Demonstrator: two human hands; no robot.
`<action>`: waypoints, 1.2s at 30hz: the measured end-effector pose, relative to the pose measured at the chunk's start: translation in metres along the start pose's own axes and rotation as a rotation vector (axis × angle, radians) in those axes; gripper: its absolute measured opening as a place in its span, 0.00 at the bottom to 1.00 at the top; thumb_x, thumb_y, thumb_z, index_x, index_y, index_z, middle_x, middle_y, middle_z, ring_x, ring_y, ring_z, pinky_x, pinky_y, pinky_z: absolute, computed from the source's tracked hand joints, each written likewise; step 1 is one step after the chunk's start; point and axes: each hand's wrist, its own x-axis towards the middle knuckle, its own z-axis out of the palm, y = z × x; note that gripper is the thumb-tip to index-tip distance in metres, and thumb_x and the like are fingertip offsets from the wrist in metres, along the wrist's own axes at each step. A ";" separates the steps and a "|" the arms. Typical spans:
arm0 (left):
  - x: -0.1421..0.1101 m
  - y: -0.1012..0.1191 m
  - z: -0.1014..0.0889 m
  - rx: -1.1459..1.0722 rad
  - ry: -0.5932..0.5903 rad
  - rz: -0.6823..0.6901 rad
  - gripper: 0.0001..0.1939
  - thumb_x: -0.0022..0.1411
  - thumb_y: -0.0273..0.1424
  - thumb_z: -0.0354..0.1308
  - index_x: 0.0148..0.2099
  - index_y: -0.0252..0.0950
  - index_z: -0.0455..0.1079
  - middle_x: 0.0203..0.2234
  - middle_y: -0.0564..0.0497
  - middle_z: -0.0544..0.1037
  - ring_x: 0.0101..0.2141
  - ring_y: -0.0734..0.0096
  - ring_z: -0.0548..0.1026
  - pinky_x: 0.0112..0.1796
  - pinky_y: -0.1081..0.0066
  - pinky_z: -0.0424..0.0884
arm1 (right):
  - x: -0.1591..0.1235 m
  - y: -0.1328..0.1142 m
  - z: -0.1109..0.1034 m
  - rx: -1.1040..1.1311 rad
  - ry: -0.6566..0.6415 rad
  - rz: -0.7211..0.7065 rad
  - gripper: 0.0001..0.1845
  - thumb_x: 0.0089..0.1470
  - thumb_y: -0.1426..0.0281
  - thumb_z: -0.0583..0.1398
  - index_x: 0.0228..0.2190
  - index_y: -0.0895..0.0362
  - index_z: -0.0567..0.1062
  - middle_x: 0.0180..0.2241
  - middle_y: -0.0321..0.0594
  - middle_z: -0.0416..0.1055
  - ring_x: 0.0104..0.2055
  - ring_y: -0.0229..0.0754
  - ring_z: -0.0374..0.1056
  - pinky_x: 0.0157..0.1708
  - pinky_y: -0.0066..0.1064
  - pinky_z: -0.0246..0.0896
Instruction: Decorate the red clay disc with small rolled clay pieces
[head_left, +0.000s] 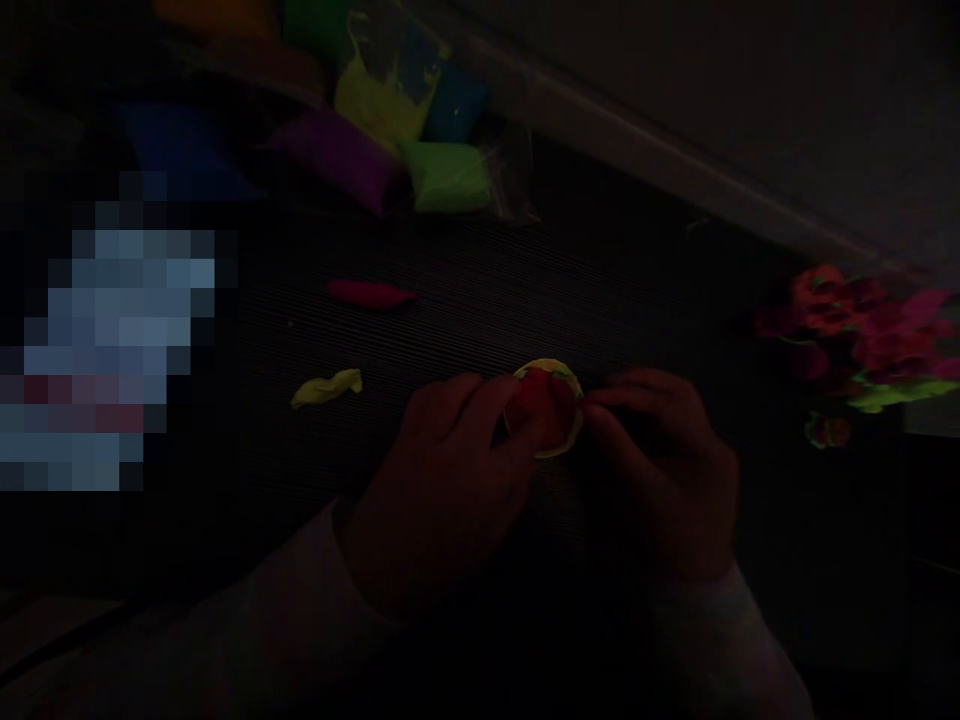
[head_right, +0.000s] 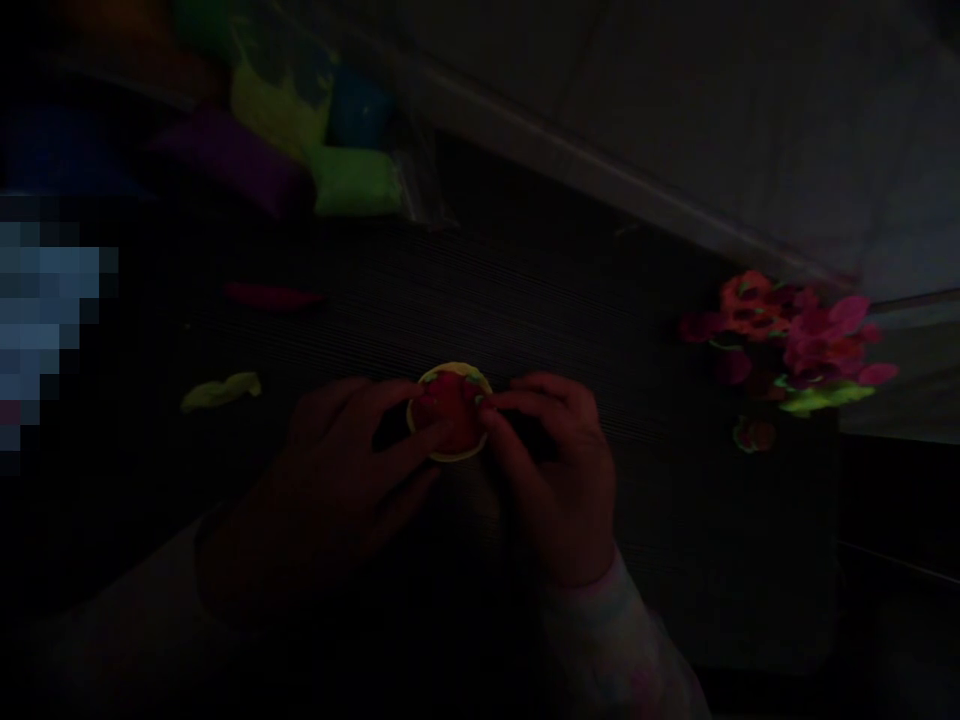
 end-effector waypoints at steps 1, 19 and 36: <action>0.000 0.000 0.000 0.000 -0.001 -0.001 0.17 0.57 0.31 0.50 0.50 0.39 0.63 0.44 0.45 0.65 0.41 0.58 0.63 0.41 0.57 0.63 | 0.001 0.000 0.001 -0.014 -0.005 -0.002 0.05 0.45 0.67 0.59 0.29 0.53 0.73 0.35 0.36 0.66 0.39 0.38 0.64 0.39 0.35 0.60; 0.000 0.000 -0.001 0.004 -0.007 0.004 0.16 0.57 0.31 0.49 0.48 0.37 0.65 0.44 0.44 0.65 0.41 0.58 0.63 0.41 0.57 0.63 | -0.001 0.003 0.003 -0.148 -0.041 -0.133 0.07 0.46 0.69 0.59 0.31 0.54 0.73 0.38 0.39 0.66 0.42 0.40 0.62 0.41 0.36 0.60; 0.001 0.000 -0.001 -0.011 -0.016 -0.007 0.15 0.57 0.30 0.49 0.47 0.38 0.65 0.44 0.44 0.65 0.41 0.58 0.63 0.40 0.57 0.63 | -0.002 0.001 -0.002 -0.051 -0.018 -0.081 0.09 0.46 0.70 0.58 0.34 0.54 0.72 0.39 0.38 0.66 0.42 0.40 0.62 0.42 0.36 0.58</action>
